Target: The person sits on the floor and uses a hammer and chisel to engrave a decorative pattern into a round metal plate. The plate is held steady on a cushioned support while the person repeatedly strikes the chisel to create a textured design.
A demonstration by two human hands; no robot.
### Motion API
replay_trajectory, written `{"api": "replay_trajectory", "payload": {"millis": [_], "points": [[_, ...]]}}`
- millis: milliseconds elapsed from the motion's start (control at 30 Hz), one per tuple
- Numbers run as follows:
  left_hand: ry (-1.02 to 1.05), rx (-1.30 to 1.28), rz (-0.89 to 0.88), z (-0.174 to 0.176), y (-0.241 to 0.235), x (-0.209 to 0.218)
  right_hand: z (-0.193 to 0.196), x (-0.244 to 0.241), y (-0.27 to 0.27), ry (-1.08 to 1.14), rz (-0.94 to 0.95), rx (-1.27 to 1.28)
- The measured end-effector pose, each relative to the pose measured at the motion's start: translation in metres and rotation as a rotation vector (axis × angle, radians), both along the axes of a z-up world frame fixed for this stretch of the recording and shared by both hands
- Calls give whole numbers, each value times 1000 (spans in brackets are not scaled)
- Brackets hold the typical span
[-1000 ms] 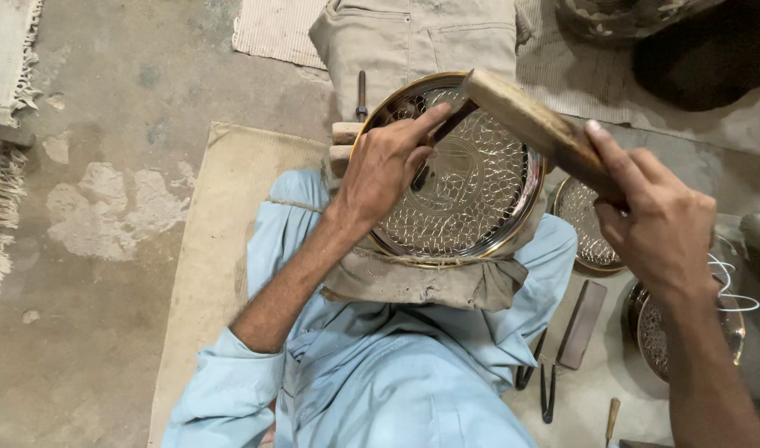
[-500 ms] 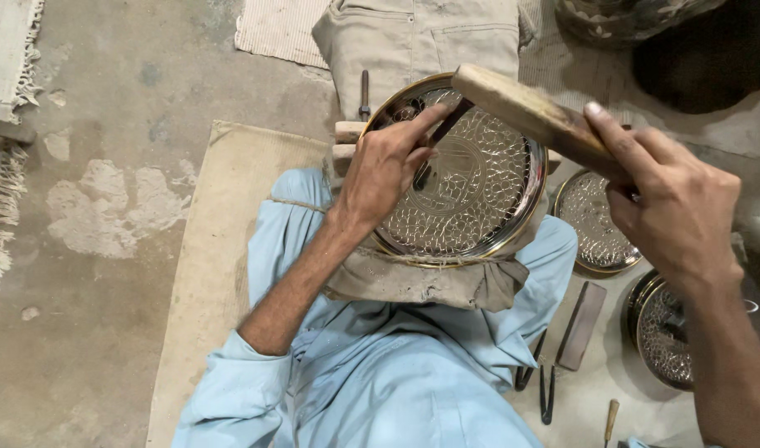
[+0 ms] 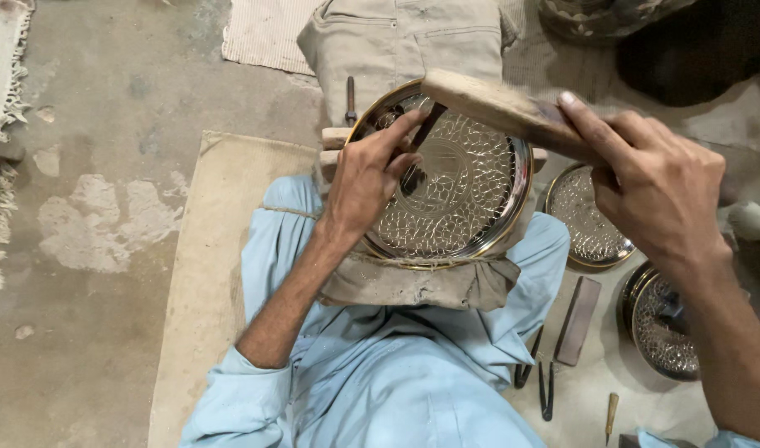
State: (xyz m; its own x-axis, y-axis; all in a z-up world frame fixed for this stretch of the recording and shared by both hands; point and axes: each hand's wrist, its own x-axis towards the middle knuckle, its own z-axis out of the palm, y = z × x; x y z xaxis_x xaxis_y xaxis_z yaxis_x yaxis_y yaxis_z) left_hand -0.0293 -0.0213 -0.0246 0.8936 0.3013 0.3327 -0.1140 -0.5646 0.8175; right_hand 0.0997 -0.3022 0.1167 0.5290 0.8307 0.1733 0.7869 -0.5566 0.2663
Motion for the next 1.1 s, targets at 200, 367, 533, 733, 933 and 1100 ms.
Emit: {"api": "replay_trajectory", "payload": {"millis": [200, 367, 533, 733, 933, 1100], "points": [[-133, 10, -12, 7, -3, -6, 5, 2, 2, 17, 32, -36], [-61, -15, 21, 13, -1, -8, 4, 3, 3, 216, -2, 237], [-18, -43, 17, 16, -2, -10, 7, 0, 6, 72, 53, 122], [-107, -15, 2, 12, -3, -9, 1, 3, 8, 72, 8, 32], [-68, -59, -10, 8, -2, -11, -14, 8, 5, 112, -7, 13], [-20, -34, 6, 7, -3, -11, -10, 6, 9, 376, -14, 337]]}}
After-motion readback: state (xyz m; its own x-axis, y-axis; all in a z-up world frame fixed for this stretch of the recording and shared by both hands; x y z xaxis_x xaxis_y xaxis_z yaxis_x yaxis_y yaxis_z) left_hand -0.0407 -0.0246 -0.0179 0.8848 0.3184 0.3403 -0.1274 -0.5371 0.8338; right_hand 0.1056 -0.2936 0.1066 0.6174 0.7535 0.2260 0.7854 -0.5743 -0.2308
